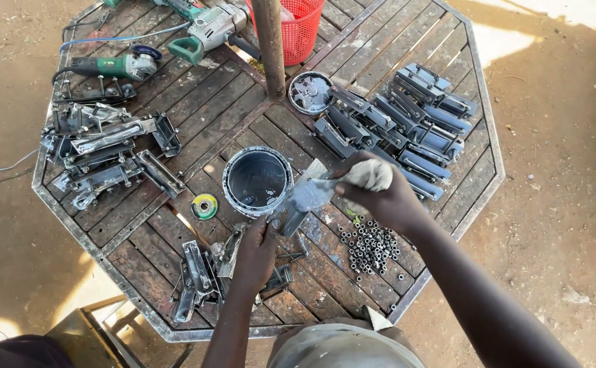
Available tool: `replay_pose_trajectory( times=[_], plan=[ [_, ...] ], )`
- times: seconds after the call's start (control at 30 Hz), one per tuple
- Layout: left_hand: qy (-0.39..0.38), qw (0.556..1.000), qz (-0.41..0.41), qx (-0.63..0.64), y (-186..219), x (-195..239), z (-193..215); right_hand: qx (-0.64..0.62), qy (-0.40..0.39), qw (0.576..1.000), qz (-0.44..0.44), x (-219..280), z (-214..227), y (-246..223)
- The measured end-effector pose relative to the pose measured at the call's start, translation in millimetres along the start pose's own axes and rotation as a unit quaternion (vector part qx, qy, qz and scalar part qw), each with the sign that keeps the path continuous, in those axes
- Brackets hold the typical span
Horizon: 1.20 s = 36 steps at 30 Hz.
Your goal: Applying a dark protective sealant or coating to metal parts using a brush and a rag.
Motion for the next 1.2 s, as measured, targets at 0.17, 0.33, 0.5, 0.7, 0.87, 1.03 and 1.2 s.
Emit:
replay_pose_trajectory(
  times=[0.17, 0.33, 0.5, 0.7, 0.87, 1.03, 1.2],
  plan=[
    [-0.032, 0.999, -0.019, 0.012, -22, 5, 5, -0.015, 0.042, 0.998, -0.034, -35, 36, 29],
    [-0.025, 0.999, 0.019, -0.026, -67, 0, 13, 0.007, 0.097, 0.995, -0.028, -39, 49, 26],
    [-0.028, 1.0, 0.006, 0.0, -24, -1, 4, -0.108, 0.042, 0.993, -0.014, -28, 20, -8],
    [-0.021, 0.999, 0.001, -0.03, -14, -4, 2, 0.048, 0.096, 0.994, -0.011, -28, 24, 9],
    [-0.034, 0.999, -0.019, -0.014, -3, -6, 3, -0.06, 0.001, 0.998, -0.016, -22, -2, -4],
    [-0.02, 1.0, -0.018, -0.012, 1, -7, 7, -0.034, 0.003, 0.999, -0.015, -24, 7, 9],
    [-0.04, 0.999, -0.035, 0.0, -5, -5, 5, -0.048, -0.054, 0.997, 0.005, -18, -2, 0]
  ],
)
Point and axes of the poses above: each hand's wrist, its own x-axis away from the middle knuckle, its own z-axis out of the back of the hand, y = z × x, the point moved 1 cm from there along -x, towards the middle knuckle, and after that the axes turned 4 degrees about -z, right-handed, at the moved point
